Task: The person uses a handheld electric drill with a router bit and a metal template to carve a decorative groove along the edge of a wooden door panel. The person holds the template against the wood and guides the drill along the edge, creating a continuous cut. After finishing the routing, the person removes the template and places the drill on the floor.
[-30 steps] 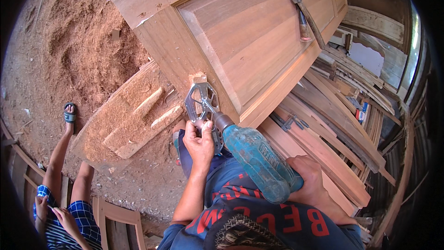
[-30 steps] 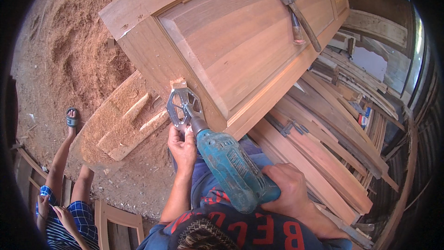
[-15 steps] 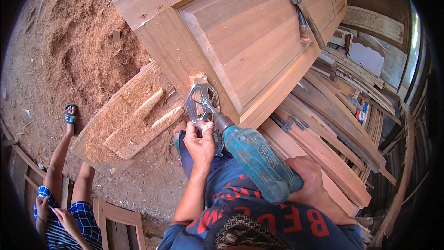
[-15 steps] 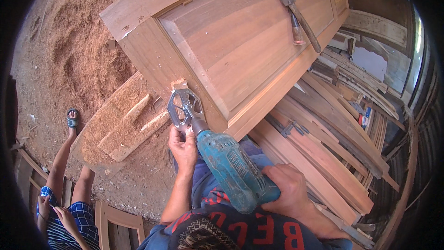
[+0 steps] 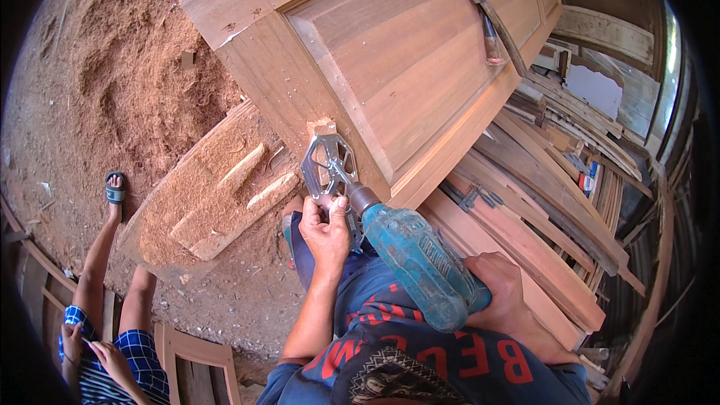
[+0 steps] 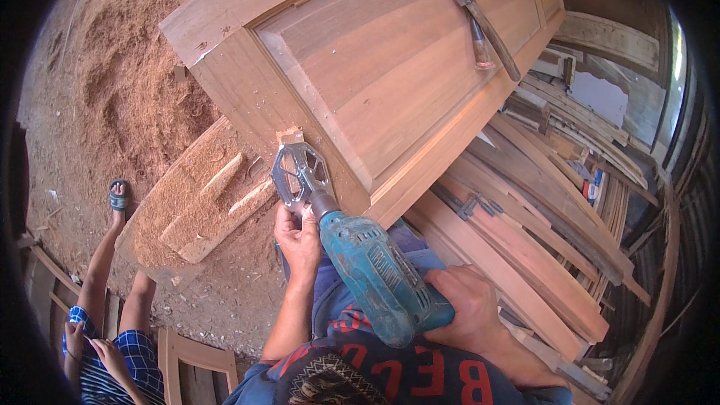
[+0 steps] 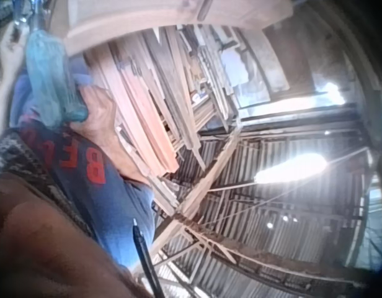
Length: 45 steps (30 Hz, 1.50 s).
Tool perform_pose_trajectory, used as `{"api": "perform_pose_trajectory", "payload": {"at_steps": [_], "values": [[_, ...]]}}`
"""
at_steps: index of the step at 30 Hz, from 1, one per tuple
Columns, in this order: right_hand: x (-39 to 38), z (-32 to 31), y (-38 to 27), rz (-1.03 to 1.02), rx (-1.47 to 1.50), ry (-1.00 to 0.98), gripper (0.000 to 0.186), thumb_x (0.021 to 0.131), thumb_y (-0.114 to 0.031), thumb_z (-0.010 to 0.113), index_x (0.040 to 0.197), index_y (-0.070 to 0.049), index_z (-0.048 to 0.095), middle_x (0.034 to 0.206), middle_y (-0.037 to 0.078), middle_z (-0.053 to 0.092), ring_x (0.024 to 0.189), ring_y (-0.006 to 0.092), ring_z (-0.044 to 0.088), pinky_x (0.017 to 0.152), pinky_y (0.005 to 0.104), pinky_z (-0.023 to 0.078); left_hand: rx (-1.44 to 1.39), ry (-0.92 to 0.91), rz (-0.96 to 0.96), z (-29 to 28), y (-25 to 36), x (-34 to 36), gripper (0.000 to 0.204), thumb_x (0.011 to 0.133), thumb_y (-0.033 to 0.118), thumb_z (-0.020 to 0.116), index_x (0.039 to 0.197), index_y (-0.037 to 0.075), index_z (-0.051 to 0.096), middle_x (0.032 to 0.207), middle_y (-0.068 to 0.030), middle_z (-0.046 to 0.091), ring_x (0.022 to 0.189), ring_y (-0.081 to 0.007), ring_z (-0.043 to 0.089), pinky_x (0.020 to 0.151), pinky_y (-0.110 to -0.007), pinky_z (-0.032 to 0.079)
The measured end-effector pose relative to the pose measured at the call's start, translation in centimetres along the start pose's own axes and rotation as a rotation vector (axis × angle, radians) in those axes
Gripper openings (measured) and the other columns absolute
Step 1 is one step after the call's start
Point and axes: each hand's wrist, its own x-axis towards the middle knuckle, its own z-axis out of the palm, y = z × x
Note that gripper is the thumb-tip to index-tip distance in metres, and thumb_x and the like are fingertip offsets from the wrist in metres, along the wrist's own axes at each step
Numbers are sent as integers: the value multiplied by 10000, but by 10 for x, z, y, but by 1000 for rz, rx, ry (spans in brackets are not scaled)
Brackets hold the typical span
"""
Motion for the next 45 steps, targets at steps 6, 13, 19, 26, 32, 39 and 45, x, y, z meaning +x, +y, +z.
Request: {"api": "perform_pose_trajectory", "payload": {"at_steps": [6,13,19,26,32,39,45], "values": [[0,0,-2,-5,-11,11,524,517,-160,885,982,-49,673,787,122,637,732,356,652,692,445,493,45,-85,-51,-7,-6,-1,174,1031,51,697,1193,6,652,1102,-29,700,996,-103,647,906,-283,519],[3,-8,-5,43,-5,-54,605,457,-148,889,1019,-58,680,862,129,679,821,383,680,751,453,529,73,-59,-43,-6,-3,1,136,1016,25,703,1142,3,656,1039,-23,694,955,-97,635,862,-277,515],[7,-16,-4,31,-19,-46,601,460,-138,870,1026,-51,690,892,135,699,842,393,688,762,460,546,94,13,6,-3,-8,3,138,983,53,756,973,10,625,854,11,623,801,-73,539,721,-260,468],[17,-25,-10,8,-47,-39,544,493,-117,858,1008,-46,698,892,141,711,839,386,703,752,452,561,125,46,34,-3,-4,4,217,964,54,774,873,8,583,759,10,566,740,-78,470,666,-261,436],[21,-29,-10,26,-3,-53,512,529,-95,847,1016,-34,703,896,141,717,829,385,709,726,446,567,147,55,24,-3,-4,4,213,957,48,774,876,8,581,751,-4,568,733,-88,474,660,-271,430],[31,-38,-13,20,15,-39,427,577,-74,850,978,-24,712,857,154,706,796,389,708,709,438,560,161,45,25,-5,-5,5,200,948,41,775,887,6,587,751,-20,579,731,-95,487,668,-282,444],[46,-49,-19,0,8,28,251,672,-63,807,910,-46,729,796,127,699,724,378,690,675,418,525,177,51,38,-4,-2,4,199,948,52,778,890,8,592,753,-11,582,738,-91,492,666,-278,445]]}}
